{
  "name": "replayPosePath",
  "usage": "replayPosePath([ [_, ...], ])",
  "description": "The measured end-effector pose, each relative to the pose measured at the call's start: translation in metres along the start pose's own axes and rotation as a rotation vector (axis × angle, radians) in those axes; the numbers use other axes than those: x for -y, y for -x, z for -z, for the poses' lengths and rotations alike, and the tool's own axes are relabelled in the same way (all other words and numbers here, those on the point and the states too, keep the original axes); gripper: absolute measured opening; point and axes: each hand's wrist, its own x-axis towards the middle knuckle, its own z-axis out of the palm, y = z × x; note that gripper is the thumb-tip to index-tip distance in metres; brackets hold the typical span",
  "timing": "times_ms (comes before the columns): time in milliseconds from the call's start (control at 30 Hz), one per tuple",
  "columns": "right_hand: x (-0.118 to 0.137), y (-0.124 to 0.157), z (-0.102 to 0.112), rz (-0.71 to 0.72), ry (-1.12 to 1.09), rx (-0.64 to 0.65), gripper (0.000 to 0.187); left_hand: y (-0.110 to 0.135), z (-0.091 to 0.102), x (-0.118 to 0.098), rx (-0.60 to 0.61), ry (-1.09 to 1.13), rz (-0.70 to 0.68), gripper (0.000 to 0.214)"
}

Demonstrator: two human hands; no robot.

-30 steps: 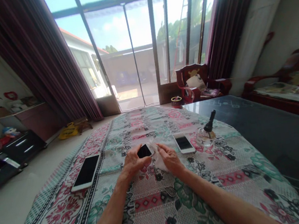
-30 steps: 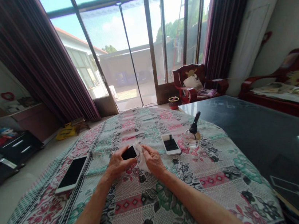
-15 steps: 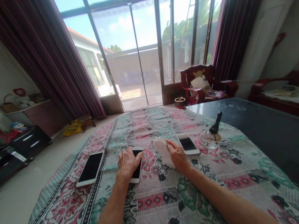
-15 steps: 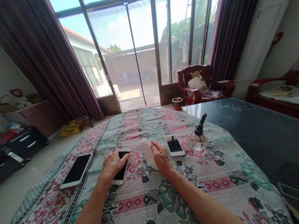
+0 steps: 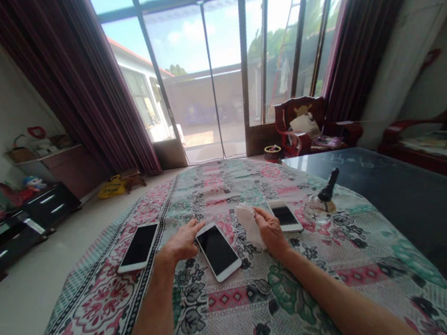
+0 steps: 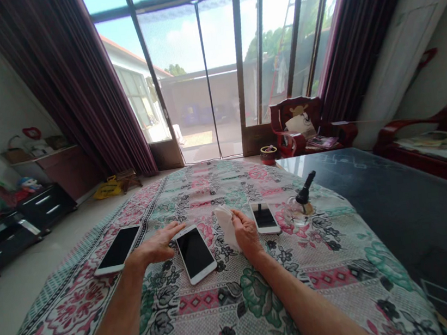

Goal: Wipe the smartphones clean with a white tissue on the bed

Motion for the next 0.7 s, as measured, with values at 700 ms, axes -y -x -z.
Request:
replayPosePath([
  [700,-0.005,-0.005,0.003,0.042,0.003,-0.053,0.049,-0.005,-0.016,-0.071,0.110,-0.017,-0.385,0.066],
])
